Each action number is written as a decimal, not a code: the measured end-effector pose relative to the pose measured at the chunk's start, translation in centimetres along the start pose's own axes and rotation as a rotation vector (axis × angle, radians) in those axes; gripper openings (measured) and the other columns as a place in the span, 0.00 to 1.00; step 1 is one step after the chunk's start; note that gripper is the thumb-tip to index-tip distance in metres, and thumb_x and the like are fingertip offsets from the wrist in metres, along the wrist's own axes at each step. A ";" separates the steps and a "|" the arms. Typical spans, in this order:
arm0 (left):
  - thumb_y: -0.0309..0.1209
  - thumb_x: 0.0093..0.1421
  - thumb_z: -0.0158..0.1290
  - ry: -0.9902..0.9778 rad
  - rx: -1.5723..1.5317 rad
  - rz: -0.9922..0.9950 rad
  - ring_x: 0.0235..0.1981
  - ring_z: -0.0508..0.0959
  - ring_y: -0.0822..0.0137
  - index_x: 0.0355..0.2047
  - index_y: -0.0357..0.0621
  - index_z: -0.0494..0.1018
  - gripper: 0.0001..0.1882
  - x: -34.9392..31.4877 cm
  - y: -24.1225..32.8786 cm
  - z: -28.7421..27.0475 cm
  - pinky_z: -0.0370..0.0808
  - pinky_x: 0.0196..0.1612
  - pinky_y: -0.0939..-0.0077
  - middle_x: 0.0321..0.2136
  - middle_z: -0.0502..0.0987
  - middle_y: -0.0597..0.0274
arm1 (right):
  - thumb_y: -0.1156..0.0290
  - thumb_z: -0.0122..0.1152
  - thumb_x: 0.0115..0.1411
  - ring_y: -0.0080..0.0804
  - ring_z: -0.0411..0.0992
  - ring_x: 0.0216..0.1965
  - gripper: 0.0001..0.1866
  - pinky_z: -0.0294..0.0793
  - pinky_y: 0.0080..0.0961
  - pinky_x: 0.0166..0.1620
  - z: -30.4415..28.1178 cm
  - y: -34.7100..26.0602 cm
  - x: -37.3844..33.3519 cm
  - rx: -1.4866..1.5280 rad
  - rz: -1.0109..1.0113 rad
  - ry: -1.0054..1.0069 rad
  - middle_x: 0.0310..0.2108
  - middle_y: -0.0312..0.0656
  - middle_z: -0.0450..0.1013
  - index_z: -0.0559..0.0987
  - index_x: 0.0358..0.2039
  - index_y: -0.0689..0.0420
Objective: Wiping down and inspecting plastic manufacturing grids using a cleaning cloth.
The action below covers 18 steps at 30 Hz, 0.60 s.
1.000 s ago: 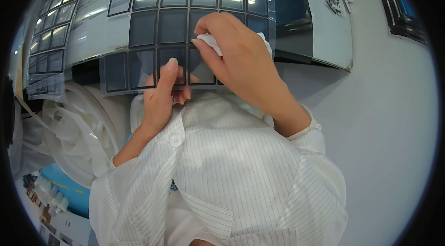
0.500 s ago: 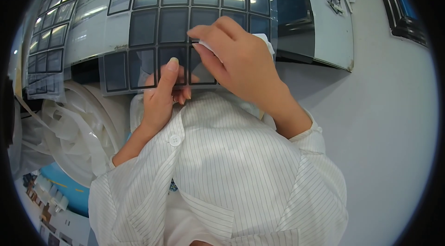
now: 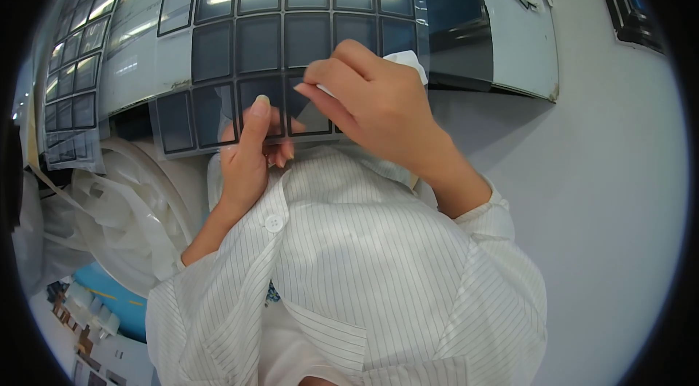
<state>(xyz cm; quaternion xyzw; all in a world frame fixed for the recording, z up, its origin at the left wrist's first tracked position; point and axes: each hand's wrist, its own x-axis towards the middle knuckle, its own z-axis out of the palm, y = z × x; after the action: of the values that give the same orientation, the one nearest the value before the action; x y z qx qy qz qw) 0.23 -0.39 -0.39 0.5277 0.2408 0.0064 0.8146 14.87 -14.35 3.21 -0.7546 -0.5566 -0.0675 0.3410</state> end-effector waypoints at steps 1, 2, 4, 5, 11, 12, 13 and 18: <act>0.47 0.74 0.38 0.000 0.004 -0.001 0.17 0.66 0.80 0.31 0.38 0.79 0.29 0.0 0.0 0.0 0.63 0.22 0.84 0.17 0.72 0.67 | 0.79 0.72 0.49 0.24 0.65 0.19 0.21 0.63 0.20 0.20 0.2 -0.3 0.2 0.001 0.001 0.003 0.22 0.33 0.66 0.84 0.45 0.52; 0.47 0.74 0.38 0.002 -0.001 0.005 0.17 0.66 0.80 0.31 0.38 0.79 0.29 0.0 0.0 0.0 0.63 0.22 0.84 0.17 0.72 0.67 | 0.79 0.72 0.49 0.23 0.65 0.18 0.21 0.63 0.20 0.20 0.3 -0.8 0.5 -0.072 -0.003 -0.011 0.22 0.33 0.67 0.84 0.45 0.53; 0.47 0.74 0.38 0.002 -0.004 0.010 0.17 0.66 0.80 0.31 0.38 0.79 0.29 0.0 0.0 0.0 0.63 0.22 0.84 0.17 0.72 0.67 | 0.79 0.72 0.48 0.23 0.66 0.18 0.21 0.63 0.20 0.19 0.3 -1.0 0.5 -0.147 -0.005 -0.021 0.21 0.34 0.67 0.84 0.45 0.53; 0.48 0.74 0.38 0.003 0.002 0.007 0.17 0.66 0.80 0.31 0.38 0.79 0.29 -0.1 0.0 0.0 0.63 0.22 0.84 0.17 0.72 0.67 | 0.79 0.72 0.48 0.23 0.66 0.18 0.21 0.63 0.20 0.19 0.2 -1.0 0.4 -0.181 -0.040 -0.074 0.21 0.34 0.67 0.84 0.46 0.53; 0.48 0.74 0.38 0.009 0.015 0.000 0.17 0.66 0.80 0.31 0.38 0.79 0.29 -0.2 0.1 -0.1 0.62 0.22 0.84 0.17 0.73 0.68 | 0.78 0.73 0.48 0.23 0.67 0.18 0.18 0.63 0.19 0.19 -0.2 -1.0 0.2 -0.107 -0.073 -0.077 0.22 0.34 0.68 0.84 0.41 0.54; 0.48 0.74 0.38 0.013 0.019 -0.008 0.17 0.66 0.80 0.31 0.38 0.79 0.29 -0.1 0.2 0.0 0.62 0.22 0.84 0.17 0.73 0.68 | 0.78 0.74 0.47 0.22 0.68 0.19 0.16 0.64 0.19 0.19 -0.3 -0.9 0.2 -0.067 -0.062 -0.059 0.22 0.34 0.70 0.84 0.39 0.54; 0.48 0.74 0.38 0.010 0.021 -0.009 0.17 0.66 0.80 0.31 0.38 0.79 0.29 -0.1 0.2 -0.1 0.62 0.22 0.84 0.17 0.73 0.68 | 0.78 0.74 0.47 0.22 0.68 0.19 0.16 0.64 0.19 0.19 -0.4 -1.0 0.1 -0.069 -0.059 -0.057 0.22 0.34 0.70 0.84 0.39 0.54; 0.52 0.72 0.41 0.058 0.031 -0.026 0.15 0.68 0.79 0.29 0.37 0.78 0.31 -0.1 0.2 0.0 0.62 0.21 0.85 0.15 0.72 0.67 | 0.81 0.72 0.50 0.27 0.73 0.23 0.11 0.70 0.21 0.24 -2.1 0.0 0.1 -0.184 0.038 0.065 0.27 0.36 0.77 0.82 0.35 0.57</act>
<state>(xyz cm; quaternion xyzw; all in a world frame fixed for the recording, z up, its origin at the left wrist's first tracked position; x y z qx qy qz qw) 0.17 -0.35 -0.15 0.5367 0.2713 0.0076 0.7989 15.46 -15.52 4.86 -0.7906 -0.5221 -0.1366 0.2893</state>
